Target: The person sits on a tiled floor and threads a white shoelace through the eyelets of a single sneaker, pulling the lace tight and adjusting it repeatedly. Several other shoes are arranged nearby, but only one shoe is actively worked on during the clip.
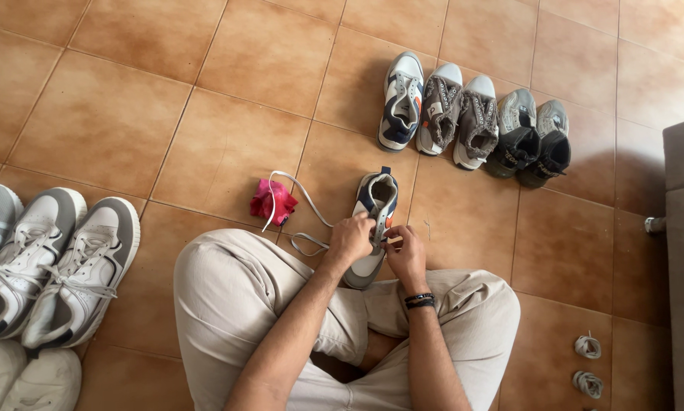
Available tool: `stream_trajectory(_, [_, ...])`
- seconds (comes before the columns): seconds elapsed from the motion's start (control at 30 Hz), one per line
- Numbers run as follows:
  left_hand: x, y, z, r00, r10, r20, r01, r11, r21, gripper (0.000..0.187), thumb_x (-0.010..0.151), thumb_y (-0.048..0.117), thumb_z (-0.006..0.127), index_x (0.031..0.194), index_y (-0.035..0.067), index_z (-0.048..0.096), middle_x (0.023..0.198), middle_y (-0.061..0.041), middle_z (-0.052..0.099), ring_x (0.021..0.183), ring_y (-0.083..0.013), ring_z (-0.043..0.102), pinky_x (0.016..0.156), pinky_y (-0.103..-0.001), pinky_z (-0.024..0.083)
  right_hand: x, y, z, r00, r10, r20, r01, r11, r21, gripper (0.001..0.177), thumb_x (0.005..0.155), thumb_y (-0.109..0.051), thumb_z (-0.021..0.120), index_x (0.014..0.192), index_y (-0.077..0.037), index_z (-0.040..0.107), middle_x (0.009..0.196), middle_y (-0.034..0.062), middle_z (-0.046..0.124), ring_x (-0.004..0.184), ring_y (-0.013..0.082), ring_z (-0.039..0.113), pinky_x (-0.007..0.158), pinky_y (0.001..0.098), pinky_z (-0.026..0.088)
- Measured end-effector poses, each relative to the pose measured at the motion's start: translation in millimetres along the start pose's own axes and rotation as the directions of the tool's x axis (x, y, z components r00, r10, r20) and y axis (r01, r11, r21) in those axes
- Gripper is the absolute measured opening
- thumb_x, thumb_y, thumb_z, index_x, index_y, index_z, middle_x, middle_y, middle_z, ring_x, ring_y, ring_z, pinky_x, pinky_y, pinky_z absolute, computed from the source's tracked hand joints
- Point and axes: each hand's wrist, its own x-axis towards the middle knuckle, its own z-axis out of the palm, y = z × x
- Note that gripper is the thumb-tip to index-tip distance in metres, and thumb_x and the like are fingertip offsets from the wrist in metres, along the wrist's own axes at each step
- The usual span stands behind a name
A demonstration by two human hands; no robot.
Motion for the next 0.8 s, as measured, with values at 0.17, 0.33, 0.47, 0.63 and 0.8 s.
stream_trajectory(0.17, [-0.5, 1.7, 0.1, 1.0, -0.011, -0.002, 0.011, 1.0, -0.002, 0.012, 0.071, 0.006, 0.074, 0.082, 0.009, 0.07, 0.098, -0.009, 0.069, 0.092, -0.0313, 0.071, 0.079, -0.044, 0.058, 0.7, -3.0, 0.5, 1.0, -0.022, -0.019, 0.021, 1.0, -0.015, 0.022, 0.076, 0.006, 0.078, 0.094, -0.002, 0.068, 0.096, 0.0075, 0.068, 0.072, 0.0212, 0.075, 0.062, 0.0319, 0.059])
stream_trajectory(0.33, [0.4, -1.4, 3.5, 0.997, -0.079, -0.02, 0.076, 0.992, -0.099, 0.003, 0.077, 0.007, 0.073, 0.08, 0.008, 0.073, 0.093, -0.009, 0.069, 0.091, -0.0312, 0.07, 0.077, -0.045, 0.057, -0.9, -4.9, 0.1, 0.999, -0.035, -0.025, 0.034, 0.999, -0.019, 0.02, 0.076, 0.005, 0.078, 0.093, -0.002, 0.069, 0.096, 0.0073, 0.069, 0.072, 0.0209, 0.074, 0.062, 0.032, 0.058])
stream_trajectory(0.47, [-0.3, -1.2, 12.3, 0.998, -0.051, -0.044, 0.047, 0.996, -0.082, 0.004, 0.082, 0.006, 0.072, 0.085, 0.008, 0.074, 0.092, -0.01, 0.068, 0.087, -0.0296, 0.071, 0.076, -0.043, 0.058, -2.6, -8.9, -0.1, 0.998, -0.039, -0.051, 0.037, 0.999, -0.035, 0.018, 0.077, 0.004, 0.079, 0.091, -0.002, 0.069, 0.093, 0.0081, 0.07, 0.07, 0.0218, 0.075, 0.061, 0.0325, 0.056])
stream_trajectory(0.63, [-1.7, -1.2, 16.6, 0.997, 0.005, -0.074, -0.007, 1.0, -0.027, 0.007, 0.08, 0.003, 0.073, 0.086, 0.007, 0.074, 0.092, -0.011, 0.069, 0.087, -0.0306, 0.071, 0.078, -0.044, 0.058, -9.8, -12.4, 0.9, 0.988, -0.117, -0.103, 0.104, 0.987, -0.125, 0.009, 0.077, 0.003, 0.077, 0.083, -0.003, 0.073, 0.093, 0.01, 0.071, 0.07, 0.0233, 0.076, 0.063, 0.0354, 0.055])
stream_trajectory(0.8, [2.1, -1.2, 8.7, 0.997, 0.053, -0.062, -0.057, 0.997, -0.049, 0.003, 0.079, 0.007, 0.074, 0.082, 0.007, 0.075, 0.09, -0.014, 0.072, 0.089, -0.033, 0.071, 0.076, -0.046, 0.057, -13.2, -8.0, 4.9, 0.978, -0.151, -0.141, 0.133, 0.983, -0.126, 0.008, 0.079, 0.002, 0.074, 0.084, -0.004, 0.072, 0.092, 0.0098, 0.071, 0.072, 0.0235, 0.076, 0.064, 0.0361, 0.055])
